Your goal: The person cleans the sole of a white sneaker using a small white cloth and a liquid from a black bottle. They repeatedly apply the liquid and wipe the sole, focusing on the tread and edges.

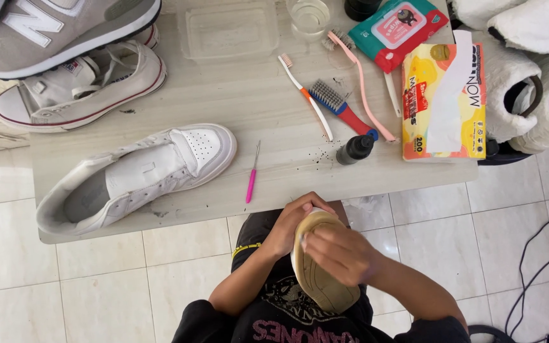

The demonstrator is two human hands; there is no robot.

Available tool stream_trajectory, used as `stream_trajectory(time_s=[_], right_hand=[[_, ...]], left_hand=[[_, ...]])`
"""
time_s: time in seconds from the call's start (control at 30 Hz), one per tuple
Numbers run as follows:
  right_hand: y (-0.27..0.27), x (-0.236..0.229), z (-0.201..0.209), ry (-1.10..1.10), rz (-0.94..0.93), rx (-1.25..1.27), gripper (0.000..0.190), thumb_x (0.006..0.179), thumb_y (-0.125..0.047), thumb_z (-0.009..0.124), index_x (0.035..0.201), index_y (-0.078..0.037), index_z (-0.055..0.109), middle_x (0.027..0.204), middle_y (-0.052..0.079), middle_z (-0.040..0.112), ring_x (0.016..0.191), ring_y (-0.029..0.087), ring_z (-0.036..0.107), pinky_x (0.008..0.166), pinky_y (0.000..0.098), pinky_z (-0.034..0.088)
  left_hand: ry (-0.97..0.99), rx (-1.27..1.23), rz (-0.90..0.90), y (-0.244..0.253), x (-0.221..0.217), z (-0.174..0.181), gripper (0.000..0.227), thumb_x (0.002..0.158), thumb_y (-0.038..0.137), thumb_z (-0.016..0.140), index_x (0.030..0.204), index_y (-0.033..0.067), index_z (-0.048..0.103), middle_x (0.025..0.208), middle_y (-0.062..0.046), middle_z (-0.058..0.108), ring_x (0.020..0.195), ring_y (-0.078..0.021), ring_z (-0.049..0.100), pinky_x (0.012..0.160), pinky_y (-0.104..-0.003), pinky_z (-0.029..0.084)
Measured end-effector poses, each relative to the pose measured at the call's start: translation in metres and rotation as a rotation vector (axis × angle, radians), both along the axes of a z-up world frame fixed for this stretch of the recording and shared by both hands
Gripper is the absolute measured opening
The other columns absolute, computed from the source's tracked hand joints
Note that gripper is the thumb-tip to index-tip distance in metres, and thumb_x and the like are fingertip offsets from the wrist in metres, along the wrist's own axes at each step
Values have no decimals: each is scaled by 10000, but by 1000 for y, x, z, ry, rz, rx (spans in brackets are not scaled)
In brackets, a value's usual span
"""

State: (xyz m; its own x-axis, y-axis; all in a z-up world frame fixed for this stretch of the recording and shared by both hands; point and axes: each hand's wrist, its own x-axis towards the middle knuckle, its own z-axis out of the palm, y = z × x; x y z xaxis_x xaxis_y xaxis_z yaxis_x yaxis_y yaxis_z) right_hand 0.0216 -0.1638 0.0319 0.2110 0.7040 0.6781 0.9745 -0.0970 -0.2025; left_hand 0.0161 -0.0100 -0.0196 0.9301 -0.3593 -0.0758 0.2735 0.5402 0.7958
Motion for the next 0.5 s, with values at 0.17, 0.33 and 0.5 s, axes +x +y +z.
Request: stream_trajectory(time_s=[0.17,0.33,0.5], right_hand=[[-15,-13,-31,548,208,3,417,750,218,435,1012,-26,650,1085,102,657,972,263,640,880,399,578],[-25,12,-45,1394,-159,851,68,835,94,599,886,51,612,865,188,678,801,197,639,681,312,529],[-14,9,-42,1552,-184,946,86,855,3,651,896,57,597,947,193,649,887,203,635,757,307,516]], left_hand=[[2,60,46,8,3,9,492,993,474,440,1030,22,632,1023,-160,694,939,-250,672,819,-356,537],[-228,44,160,2,-1,7,574,996,432,390,1102,-52,680,1058,-230,674,1008,-297,637,907,-444,468],[-199,67,144,11,-4,8,382,942,240,508,1121,-64,656,1029,-219,674,986,-273,615,899,-432,458]])
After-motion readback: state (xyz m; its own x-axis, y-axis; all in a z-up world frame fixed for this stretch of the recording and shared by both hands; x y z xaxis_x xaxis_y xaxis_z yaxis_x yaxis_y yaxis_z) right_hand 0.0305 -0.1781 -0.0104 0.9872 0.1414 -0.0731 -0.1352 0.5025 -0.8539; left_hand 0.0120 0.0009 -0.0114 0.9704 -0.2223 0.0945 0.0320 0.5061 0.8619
